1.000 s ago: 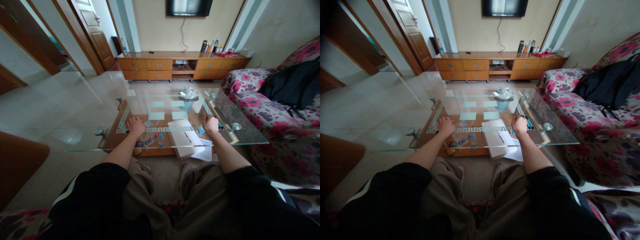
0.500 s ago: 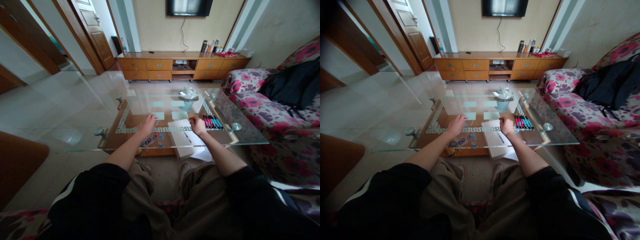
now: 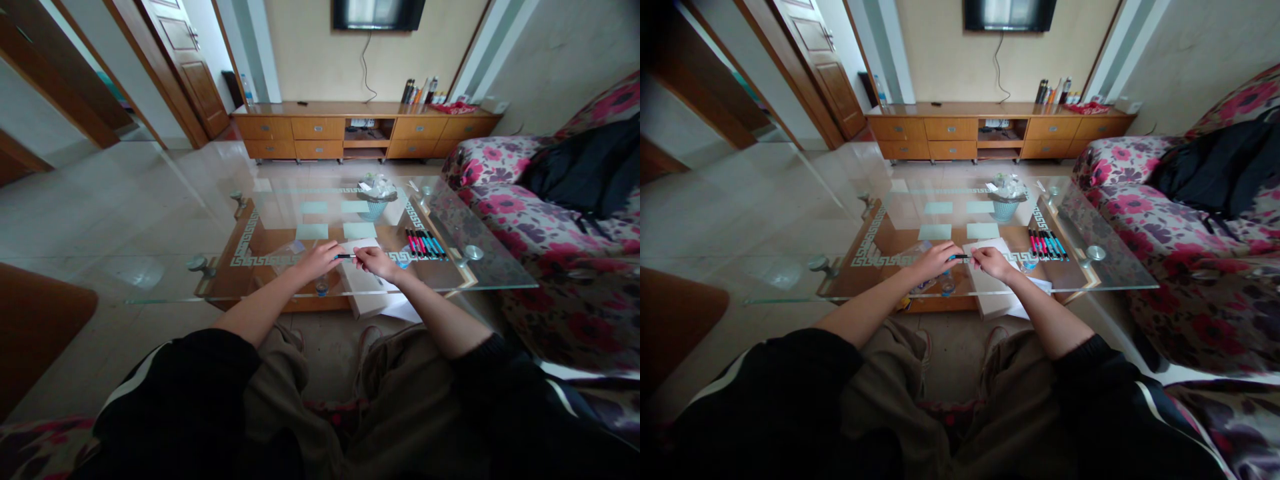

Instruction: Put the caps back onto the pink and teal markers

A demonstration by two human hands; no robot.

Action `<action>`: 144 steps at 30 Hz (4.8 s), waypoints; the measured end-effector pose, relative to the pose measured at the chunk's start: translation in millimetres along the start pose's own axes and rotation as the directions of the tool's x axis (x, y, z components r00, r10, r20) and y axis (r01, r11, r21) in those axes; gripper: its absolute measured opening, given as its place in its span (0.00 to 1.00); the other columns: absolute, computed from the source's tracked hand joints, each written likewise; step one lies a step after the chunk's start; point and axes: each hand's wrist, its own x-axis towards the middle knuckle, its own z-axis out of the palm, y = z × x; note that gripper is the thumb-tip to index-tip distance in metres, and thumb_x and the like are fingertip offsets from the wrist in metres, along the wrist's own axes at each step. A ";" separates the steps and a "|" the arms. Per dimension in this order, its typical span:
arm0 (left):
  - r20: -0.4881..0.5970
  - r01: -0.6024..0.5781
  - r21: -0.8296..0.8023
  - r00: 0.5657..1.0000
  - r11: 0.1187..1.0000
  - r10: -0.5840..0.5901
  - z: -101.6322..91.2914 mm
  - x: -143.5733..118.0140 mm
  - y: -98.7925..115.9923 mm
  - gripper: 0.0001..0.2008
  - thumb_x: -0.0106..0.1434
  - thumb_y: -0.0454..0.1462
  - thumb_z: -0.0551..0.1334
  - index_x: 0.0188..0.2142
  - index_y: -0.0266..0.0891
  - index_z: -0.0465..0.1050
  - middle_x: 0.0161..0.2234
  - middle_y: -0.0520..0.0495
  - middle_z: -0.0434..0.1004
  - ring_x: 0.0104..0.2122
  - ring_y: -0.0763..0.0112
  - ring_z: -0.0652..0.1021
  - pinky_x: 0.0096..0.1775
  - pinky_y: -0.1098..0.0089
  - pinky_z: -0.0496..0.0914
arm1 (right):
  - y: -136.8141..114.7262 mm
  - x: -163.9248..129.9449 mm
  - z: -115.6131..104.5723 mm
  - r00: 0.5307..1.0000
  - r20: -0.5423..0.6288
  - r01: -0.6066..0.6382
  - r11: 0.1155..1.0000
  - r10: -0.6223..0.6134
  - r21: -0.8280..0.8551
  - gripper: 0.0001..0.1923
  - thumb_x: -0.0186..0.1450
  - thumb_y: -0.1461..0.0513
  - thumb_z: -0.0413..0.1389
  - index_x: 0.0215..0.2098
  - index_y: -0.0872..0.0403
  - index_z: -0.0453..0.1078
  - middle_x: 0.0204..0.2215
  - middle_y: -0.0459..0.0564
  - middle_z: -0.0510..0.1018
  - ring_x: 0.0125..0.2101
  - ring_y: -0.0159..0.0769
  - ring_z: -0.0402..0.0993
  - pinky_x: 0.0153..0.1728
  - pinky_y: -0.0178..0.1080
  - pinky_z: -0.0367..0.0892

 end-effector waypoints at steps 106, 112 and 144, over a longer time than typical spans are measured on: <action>-0.049 0.062 0.126 0.997 0.990 -0.057 3.9 -4.9 -5.6 0.15 0.73 0.45 0.58 0.48 0.42 0.81 0.40 0.45 0.85 0.39 0.67 0.82 0.40 0.71 0.73 | -4.5 0.0 -24.9 0.941 -0.280 0.094 0.943 -0.189 -0.320 0.09 0.64 0.57 0.60 0.35 0.55 0.76 0.32 0.51 0.82 0.29 0.34 0.73 0.35 0.36 0.67; -0.040 0.086 0.124 0.996 0.989 -0.081 1.9 -5.2 -3.0 0.15 0.73 0.45 0.58 0.48 0.43 0.81 0.40 0.45 0.84 0.38 0.67 0.82 0.39 0.71 0.72 | -2.7 -6.5 -35.9 0.955 -0.089 0.139 0.692 -0.283 -0.709 0.05 0.64 0.64 0.59 0.37 0.54 0.77 0.38 0.53 0.81 0.38 0.38 0.75 0.42 0.36 0.66; -0.031 -0.082 -0.022 0.996 0.996 0.082 3.3 2.8 0.8 0.14 0.73 0.44 0.58 0.54 0.42 0.73 0.45 0.44 0.77 0.46 0.66 0.79 0.50 0.68 0.73 | -20.5 -9.8 -3.1 0.969 -0.016 0.224 0.904 -0.246 -0.365 0.33 0.70 0.39 0.47 0.27 0.54 0.77 0.18 0.45 0.71 0.21 0.32 0.62 0.26 0.36 0.55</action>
